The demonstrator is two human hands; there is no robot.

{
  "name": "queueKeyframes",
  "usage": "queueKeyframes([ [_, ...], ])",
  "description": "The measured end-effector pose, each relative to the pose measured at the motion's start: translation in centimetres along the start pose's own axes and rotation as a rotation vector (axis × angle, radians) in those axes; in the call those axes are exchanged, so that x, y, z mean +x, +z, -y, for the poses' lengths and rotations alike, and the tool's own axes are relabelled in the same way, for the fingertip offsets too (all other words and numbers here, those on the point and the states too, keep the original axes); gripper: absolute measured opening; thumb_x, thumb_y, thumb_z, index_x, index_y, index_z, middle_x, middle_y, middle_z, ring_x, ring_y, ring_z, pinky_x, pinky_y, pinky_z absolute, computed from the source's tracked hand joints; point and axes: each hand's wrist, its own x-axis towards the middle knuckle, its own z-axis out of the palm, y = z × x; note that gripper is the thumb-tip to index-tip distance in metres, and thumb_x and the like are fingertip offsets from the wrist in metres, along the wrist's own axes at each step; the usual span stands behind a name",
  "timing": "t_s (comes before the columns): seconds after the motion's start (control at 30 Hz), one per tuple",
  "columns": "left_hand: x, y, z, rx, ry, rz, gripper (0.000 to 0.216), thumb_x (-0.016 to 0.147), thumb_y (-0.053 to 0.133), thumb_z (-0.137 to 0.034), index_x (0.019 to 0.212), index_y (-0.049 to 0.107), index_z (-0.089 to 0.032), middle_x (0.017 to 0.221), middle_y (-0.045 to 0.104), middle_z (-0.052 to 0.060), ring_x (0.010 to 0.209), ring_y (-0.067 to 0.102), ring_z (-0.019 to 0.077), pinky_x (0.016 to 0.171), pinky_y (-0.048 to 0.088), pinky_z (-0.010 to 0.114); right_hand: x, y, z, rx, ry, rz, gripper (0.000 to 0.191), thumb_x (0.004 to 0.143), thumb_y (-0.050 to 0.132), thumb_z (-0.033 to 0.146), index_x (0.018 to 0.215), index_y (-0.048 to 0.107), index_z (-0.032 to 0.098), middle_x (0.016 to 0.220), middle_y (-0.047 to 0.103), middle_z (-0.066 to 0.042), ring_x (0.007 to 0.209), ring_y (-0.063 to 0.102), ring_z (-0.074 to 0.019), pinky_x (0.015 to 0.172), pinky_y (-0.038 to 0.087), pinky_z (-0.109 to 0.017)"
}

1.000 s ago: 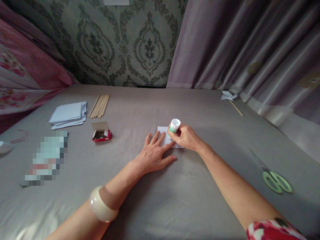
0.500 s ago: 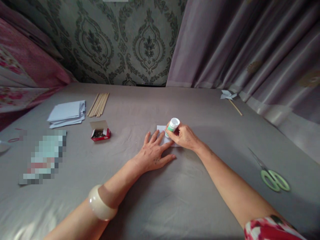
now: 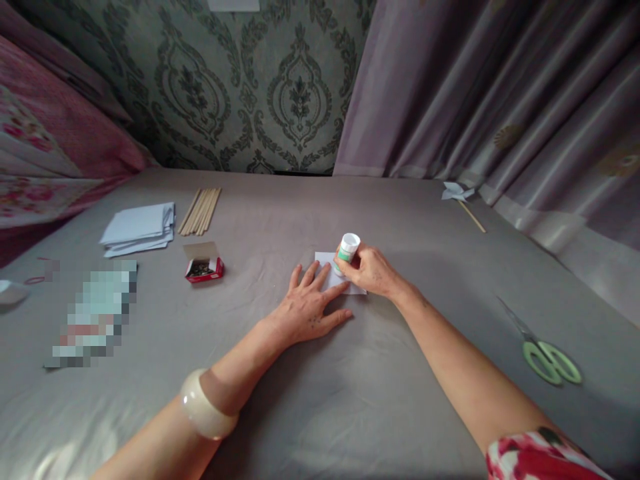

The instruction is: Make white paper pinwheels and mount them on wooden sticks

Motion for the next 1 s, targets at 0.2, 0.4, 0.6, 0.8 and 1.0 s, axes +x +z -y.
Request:
queueKeyframes([
  [0.2,0.0,0.0,0.0,0.015,0.003,-0.007,0.058,0.086,0.039,-0.063,0.137,0.045,-0.034,0.152,0.031,0.01,0.14,0.019,0.0387,0.109,0.01,0.064,0.1,-0.6,0.4,0.026,0.019,-0.006,0.021,0.08,0.054,0.035,0.083,0.06,0.015,0.06,0.056,0.0,0.051,0.047,-0.0113,0.053,0.037,-0.025],
  [0.4,0.1,0.3,0.2,0.037,0.0,-0.02,0.058,0.086,0.039,-0.064,0.135,0.048,-0.034,0.152,0.03,0.011,0.141,0.018,0.0391,0.108,0.012,0.063,0.4,-3.5,1.0,0.421,0.16,-0.332,0.027,0.076,0.061,0.042,0.082,0.061,0.016,0.072,0.061,-0.003,0.057,0.053,-0.0122,0.051,0.042,-0.024],
  [0.6,-0.1,-0.5,-0.1,-0.022,0.063,-0.295,0.049,0.083,0.053,-0.055,0.123,0.06,-0.028,0.142,0.046,0.012,0.135,0.033,0.0342,0.108,0.019,0.057,0.0,-5.4,3.2,0.838,0.249,-0.372,0.026,0.072,0.069,0.039,0.085,0.059,0.02,0.071,0.06,0.002,0.053,0.055,-0.0097,0.046,0.045,-0.022],
  [0.8,-0.5,-3.1,-2.2,-0.672,-0.081,-0.796,0.039,0.078,0.065,-0.047,0.107,0.066,-0.021,0.112,0.068,0.008,0.107,0.059,0.0233,0.097,0.04,0.039,-0.8,-3.8,7.3,1.409,0.419,-0.348,0.01,0.077,0.065,0.024,0.078,0.057,0.019,0.072,0.066,-0.001,0.07,0.066,-0.0134,0.067,0.058,-0.025],
  [1.0,-1.1,-3.1,-2.6,-1.156,-0.091,-0.792,0.036,0.072,0.071,-0.045,0.096,0.068,-0.018,0.093,0.071,0.005,0.084,0.065,0.0181,0.079,0.049,0.03,-2.6,1.7,11.0,1.757,0.613,-0.147,0.022,0.092,0.049,0.036,0.08,0.057,0.019,0.071,0.066,-0.003,0.067,0.064,-0.0132,0.069,0.056,-0.025],
])
